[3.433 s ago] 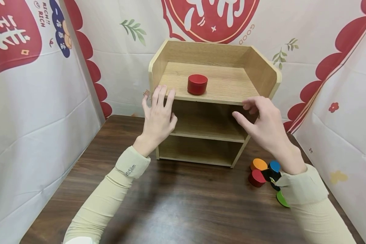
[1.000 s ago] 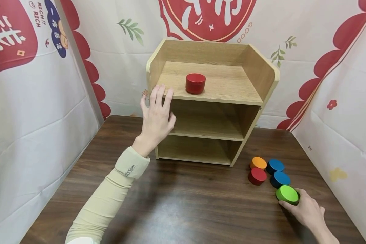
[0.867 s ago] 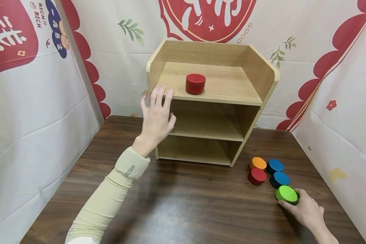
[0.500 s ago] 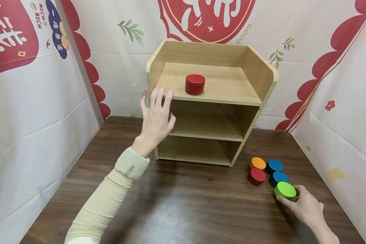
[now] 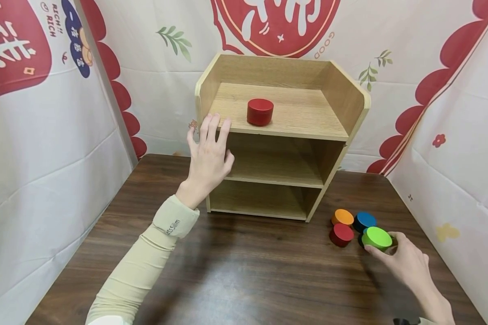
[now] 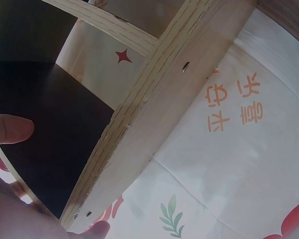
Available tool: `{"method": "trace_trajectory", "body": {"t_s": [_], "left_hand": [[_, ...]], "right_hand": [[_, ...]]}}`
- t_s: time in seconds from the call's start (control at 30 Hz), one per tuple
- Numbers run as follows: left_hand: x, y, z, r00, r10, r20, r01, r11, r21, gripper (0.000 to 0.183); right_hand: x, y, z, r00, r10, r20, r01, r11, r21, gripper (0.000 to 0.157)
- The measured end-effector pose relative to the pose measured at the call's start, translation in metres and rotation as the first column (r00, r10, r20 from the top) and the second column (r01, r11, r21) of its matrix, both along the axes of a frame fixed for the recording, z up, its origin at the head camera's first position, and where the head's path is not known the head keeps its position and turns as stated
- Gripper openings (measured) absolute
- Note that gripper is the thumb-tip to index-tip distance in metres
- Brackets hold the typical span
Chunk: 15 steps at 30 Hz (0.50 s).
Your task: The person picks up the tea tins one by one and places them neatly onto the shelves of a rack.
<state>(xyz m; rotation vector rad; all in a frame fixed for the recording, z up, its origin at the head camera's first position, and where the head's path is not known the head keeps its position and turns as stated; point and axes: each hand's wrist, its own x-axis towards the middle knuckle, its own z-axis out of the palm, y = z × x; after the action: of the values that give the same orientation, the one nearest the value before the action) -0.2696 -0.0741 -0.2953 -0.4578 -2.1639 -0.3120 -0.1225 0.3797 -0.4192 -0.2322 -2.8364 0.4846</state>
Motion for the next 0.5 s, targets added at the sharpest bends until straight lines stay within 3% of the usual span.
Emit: {"method": "trace_trajectory", "body": {"t_s": [0.5], "left_hand": [[0.0,0.0,0.0,1.0,-0.005,0.0,0.005,1.0,0.002,0.072]], "right_hand": [[-0.024,-0.021,0.034,0.984,0.072,-0.165,-0.071,0.997,0.016,0.072]]}}
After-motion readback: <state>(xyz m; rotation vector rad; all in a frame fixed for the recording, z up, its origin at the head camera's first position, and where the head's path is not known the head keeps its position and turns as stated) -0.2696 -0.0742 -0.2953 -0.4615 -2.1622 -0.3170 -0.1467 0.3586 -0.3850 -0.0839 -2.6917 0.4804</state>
